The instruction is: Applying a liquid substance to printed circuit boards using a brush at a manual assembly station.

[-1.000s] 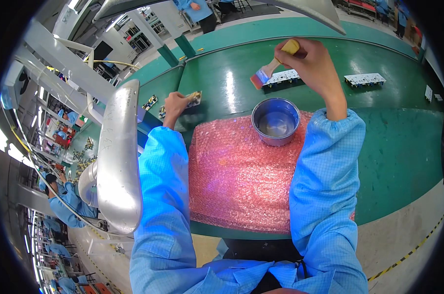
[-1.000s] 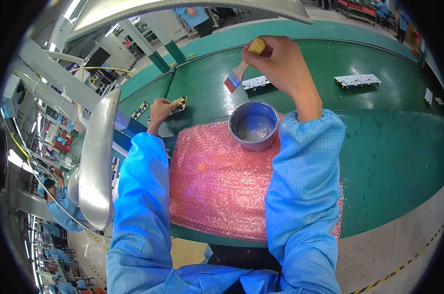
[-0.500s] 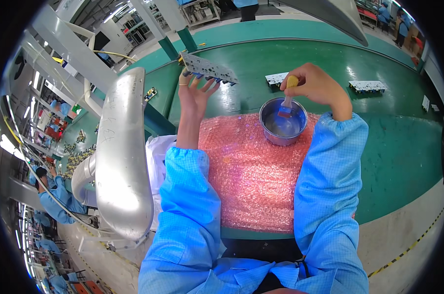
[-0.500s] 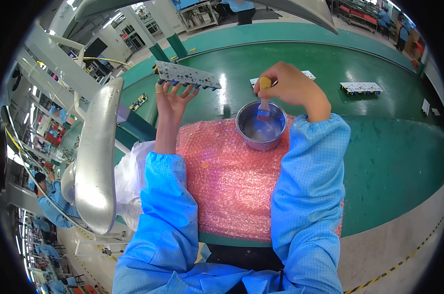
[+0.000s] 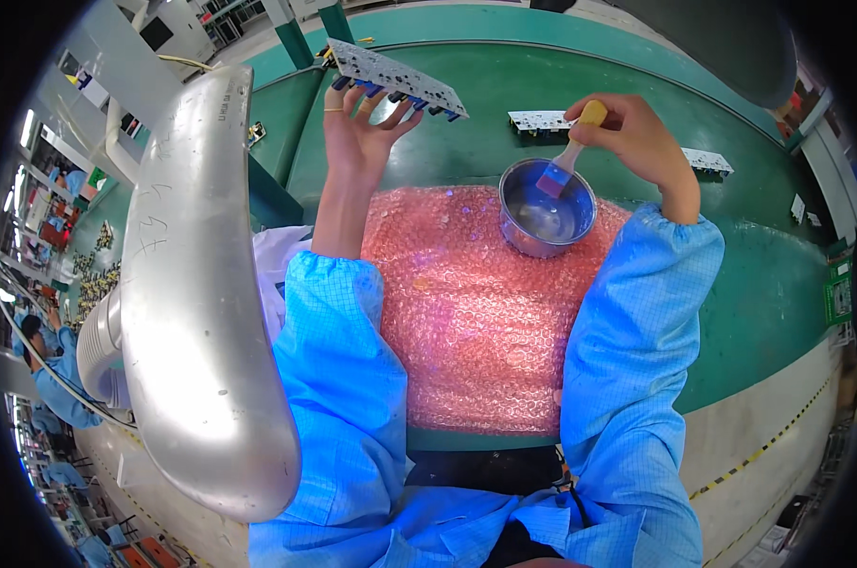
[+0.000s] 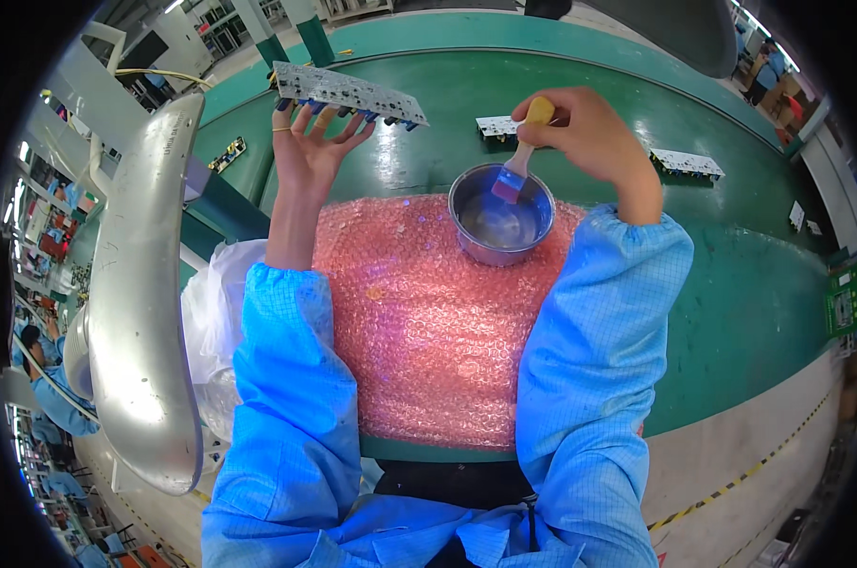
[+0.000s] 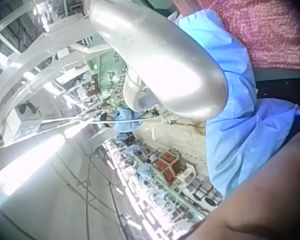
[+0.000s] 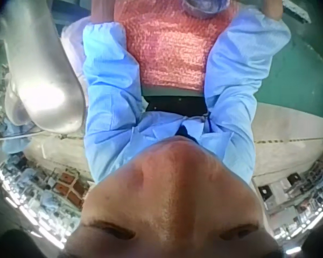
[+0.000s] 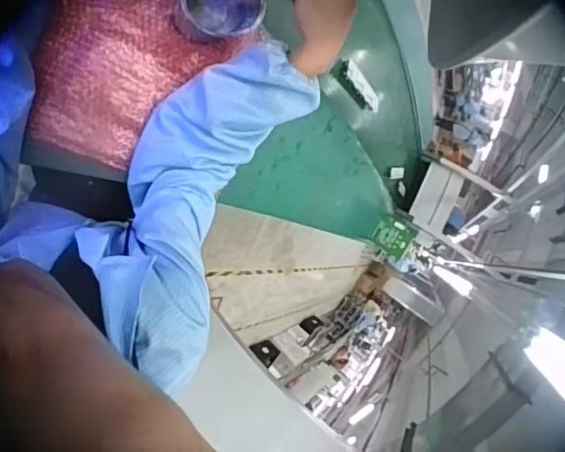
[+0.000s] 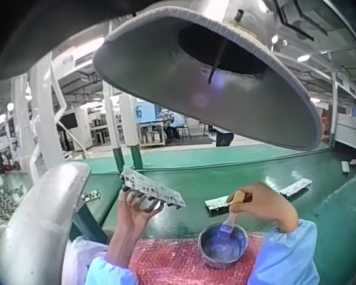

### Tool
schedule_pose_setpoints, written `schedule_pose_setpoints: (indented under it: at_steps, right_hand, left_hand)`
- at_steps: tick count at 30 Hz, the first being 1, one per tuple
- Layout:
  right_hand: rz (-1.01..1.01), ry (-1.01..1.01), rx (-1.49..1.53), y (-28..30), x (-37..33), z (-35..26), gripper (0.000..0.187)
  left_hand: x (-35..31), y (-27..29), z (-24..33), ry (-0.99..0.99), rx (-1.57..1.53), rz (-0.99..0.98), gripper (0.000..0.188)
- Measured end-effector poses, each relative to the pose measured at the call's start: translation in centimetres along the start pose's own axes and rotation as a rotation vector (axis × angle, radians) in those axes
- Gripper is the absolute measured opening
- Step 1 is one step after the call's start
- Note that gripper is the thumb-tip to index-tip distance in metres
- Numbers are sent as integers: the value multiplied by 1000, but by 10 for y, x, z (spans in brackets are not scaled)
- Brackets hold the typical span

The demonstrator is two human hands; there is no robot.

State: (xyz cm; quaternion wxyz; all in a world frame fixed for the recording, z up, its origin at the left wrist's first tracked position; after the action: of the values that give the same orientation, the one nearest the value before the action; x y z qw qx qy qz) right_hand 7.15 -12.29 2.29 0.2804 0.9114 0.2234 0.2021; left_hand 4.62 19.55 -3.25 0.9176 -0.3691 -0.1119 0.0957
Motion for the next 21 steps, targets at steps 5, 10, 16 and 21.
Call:
schedule_pose_setpoints:
  at_steps: [5,10,16,21]
  right_hand:
    - [85,-38,-70,0,8,27,21]
    - [128,-134,-124,13,1,21,20]
    - [202,-103,71,18,-6,7,21]
    - [60,-55,-23,8,1,-1,23]
  left_hand:
    - [-4,-4,-3,24,18,-23,56]
    - [-5,-5,-5,39,58,10,56]
    - [-8,-7,-7,60,73,-8,53]
    - [-8,-6,-7,68,86,11,49]
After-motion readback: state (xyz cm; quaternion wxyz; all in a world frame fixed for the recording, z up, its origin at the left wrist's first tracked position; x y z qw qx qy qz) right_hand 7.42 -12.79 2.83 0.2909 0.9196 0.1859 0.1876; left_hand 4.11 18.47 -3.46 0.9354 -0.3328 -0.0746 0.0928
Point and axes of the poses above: each hand's wrist, its own x-axis towards the middle knuckle, its own y-axis out of the back of the hand, z = x × y, the point moved 3 cm from there along x, towards the middle knuckle, and after that the axes turned 2 degrees about x, right-handed, at the moved point
